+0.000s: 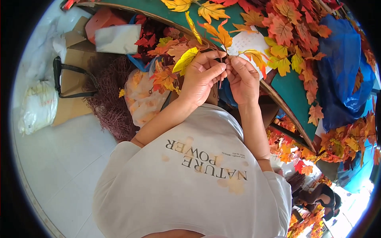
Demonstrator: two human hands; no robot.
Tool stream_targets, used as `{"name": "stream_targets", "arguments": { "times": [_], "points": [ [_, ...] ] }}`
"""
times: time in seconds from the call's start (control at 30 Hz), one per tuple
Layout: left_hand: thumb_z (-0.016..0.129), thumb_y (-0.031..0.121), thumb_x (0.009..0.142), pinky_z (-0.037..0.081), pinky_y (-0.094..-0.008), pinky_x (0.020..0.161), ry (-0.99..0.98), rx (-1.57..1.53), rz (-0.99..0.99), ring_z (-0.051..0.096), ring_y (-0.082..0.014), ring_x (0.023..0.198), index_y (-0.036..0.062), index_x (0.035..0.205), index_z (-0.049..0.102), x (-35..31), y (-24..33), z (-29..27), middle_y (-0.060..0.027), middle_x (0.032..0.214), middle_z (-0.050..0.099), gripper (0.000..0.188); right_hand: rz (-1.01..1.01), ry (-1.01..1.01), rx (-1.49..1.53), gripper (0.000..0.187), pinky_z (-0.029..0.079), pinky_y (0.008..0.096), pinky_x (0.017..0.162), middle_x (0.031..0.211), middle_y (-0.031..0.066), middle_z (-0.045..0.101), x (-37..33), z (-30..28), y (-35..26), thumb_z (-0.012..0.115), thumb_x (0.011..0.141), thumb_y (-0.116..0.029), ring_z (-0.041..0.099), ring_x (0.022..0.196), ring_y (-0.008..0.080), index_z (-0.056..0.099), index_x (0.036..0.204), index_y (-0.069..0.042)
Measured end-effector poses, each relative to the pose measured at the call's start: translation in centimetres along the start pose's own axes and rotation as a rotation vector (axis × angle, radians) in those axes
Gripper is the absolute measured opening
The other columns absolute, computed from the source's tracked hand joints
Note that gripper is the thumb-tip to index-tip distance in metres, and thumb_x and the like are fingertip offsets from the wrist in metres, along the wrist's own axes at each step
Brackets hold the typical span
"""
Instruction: The person assembles artificial maple leaves onto a branch or stem by hand.
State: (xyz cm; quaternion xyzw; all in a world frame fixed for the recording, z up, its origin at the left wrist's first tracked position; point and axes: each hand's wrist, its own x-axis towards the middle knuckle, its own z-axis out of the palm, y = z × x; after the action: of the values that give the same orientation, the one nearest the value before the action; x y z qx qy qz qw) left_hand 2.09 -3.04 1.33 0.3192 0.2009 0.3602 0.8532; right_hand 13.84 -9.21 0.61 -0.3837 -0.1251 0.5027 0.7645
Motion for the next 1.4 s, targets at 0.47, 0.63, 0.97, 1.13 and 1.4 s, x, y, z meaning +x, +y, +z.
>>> {"name": "stream_targets", "arguments": {
  "times": [0.47, 0.63, 0.97, 1.13, 1.4],
  "points": [
    [0.061, -0.001, 0.082, 0.048, -0.0219, 0.063, 0.015, 0.007, -0.005, 0.061, -0.0108, 0.070, 0.0007, 0.107, 0.054, 0.2, -0.5, 0.7, -0.0053, 0.078, 0.062, 0.026, -0.086, 0.039, 0.086, 0.010, 0.053, 0.0220, 0.062, 0.084, 0.0090, 0.066, -0.4, -0.2, 0.8, 0.061, 0.085, -0.004, 0.062, 0.067, 0.0120, 0.064, 0.093, 0.001],
    [0.060, 0.000, 0.083, 0.047, -0.0208, 0.063, -0.007, 0.032, 0.001, 0.059, -0.0103, 0.070, 0.0031, 0.110, 0.055, 0.2, -0.7, 0.6, -0.0035, 0.084, 0.062, 0.027, -0.043, -0.008, 0.167, 0.011, 0.052, 0.0215, 0.062, 0.085, 0.0079, 0.065, -0.4, -0.7, 0.9, 0.060, 0.085, -0.004, 0.061, 0.069, 0.0111, 0.063, 0.095, 0.001],
    [0.060, -0.002, 0.083, 0.048, -0.0211, 0.063, -0.024, 0.058, -0.012, 0.059, -0.0112, 0.070, 0.0011, 0.110, 0.054, 0.3, -0.9, 0.6, -0.0041, 0.079, 0.061, 0.029, -0.035, 0.061, 0.251, 0.011, 0.050, 0.0238, 0.062, 0.083, 0.0062, 0.063, -0.7, -0.6, 1.3, 0.055, 0.089, -0.007, 0.059, 0.066, 0.0121, 0.061, 0.098, -0.002],
    [0.060, -0.002, 0.083, 0.048, -0.0209, 0.064, -0.023, 0.060, -0.004, 0.059, -0.0110, 0.070, 0.0011, 0.110, 0.054, 0.3, -1.0, 0.6, -0.0040, 0.078, 0.061, 0.028, -0.047, 0.045, 0.209, 0.010, 0.050, 0.0231, 0.061, 0.078, 0.0042, 0.062, -0.6, -0.9, 1.5, 0.056, 0.088, -0.006, 0.058, 0.062, 0.0118, 0.061, 0.096, -0.003],
    [0.060, -0.001, 0.083, 0.047, -0.0197, 0.063, -0.003, 0.059, -0.021, 0.059, -0.0097, 0.070, 0.0020, 0.110, 0.054, 0.5, -1.3, 0.5, -0.0030, 0.079, 0.061, 0.027, -0.051, 0.043, 0.290, 0.011, 0.053, 0.0229, 0.061, 0.088, 0.0096, 0.065, -0.5, -1.3, 1.7, 0.058, 0.085, 0.001, 0.062, 0.069, 0.0133, 0.061, 0.095, 0.000]
  ]
}}
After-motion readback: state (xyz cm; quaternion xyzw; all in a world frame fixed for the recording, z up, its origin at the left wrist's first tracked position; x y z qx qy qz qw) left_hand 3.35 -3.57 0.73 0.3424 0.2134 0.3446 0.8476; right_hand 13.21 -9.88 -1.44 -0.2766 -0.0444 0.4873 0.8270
